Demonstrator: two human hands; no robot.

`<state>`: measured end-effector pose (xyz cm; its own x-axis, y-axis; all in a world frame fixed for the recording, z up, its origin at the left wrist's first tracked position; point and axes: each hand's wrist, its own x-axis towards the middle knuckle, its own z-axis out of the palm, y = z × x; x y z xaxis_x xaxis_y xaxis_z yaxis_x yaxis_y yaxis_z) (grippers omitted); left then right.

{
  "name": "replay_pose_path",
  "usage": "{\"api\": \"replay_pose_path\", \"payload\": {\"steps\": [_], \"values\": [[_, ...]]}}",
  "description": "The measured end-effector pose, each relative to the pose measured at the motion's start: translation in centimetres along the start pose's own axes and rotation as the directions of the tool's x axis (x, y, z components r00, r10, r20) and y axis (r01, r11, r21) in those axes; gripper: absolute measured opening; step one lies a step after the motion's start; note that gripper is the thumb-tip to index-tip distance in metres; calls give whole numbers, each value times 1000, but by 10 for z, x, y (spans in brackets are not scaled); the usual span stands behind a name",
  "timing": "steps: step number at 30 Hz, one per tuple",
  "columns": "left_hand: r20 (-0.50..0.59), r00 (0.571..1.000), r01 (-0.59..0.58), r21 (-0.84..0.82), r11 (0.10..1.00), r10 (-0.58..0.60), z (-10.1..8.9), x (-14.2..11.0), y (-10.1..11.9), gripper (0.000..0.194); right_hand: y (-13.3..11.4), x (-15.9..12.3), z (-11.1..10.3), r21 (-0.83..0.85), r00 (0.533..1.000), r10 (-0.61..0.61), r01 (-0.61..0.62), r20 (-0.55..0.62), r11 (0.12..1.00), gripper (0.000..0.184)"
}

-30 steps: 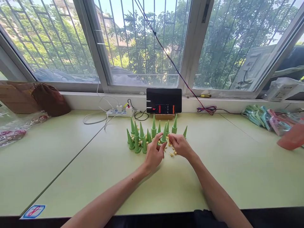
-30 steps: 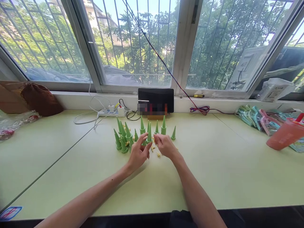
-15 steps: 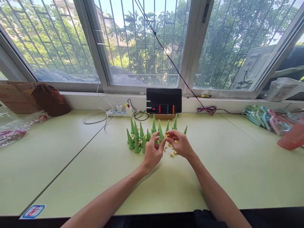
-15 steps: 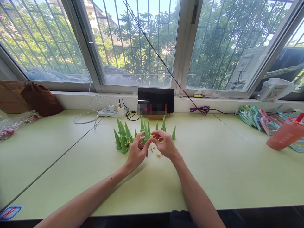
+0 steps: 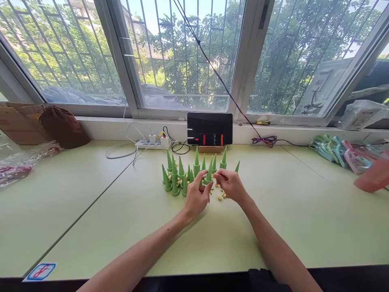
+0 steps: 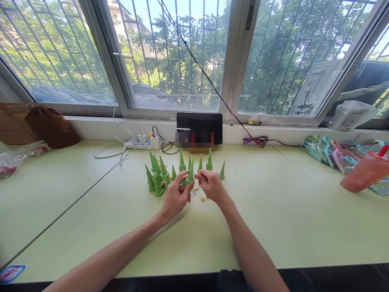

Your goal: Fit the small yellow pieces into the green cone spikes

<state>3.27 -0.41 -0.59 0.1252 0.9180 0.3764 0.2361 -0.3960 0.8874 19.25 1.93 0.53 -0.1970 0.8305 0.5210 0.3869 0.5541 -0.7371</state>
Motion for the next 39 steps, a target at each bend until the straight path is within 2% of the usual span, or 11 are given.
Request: {"api": "replay_pose_path", "payload": {"steps": [3, 11, 20, 24, 32, 39], "values": [[7, 999, -42, -3, 999, 42, 2, -1, -1, 40, 1, 0, 0, -18, 1000, 7, -7, -8, 1000, 38], [10, 993, -115, 53, 992, 115, 3, 0, -7, 33, 1, 0, 1, -76, 1000, 8, -9, -4, 997, 40], [3, 989, -146, 138, 980, 147, 2, 2, -2, 33, -3, 0, 2, -11, 997, 10, -11, -77, 1000, 27], [-33, 990, -128, 166, 978, 135, -1, 3, 3, 34, -7, 0, 2, 29, 996, -15, 18, -93, 999, 22], [-81, 994, -67, 138, 988, 79, -3, 4, 6, 40, -11, 0, 1, 51, 995, -43, 48, -84, 998, 26], [-74, 996, -51, 91, 995, 57, -1, 3, 5, 40, -5, 1, 2, 18, 994, -66, 67, -92, 998, 23]]}}
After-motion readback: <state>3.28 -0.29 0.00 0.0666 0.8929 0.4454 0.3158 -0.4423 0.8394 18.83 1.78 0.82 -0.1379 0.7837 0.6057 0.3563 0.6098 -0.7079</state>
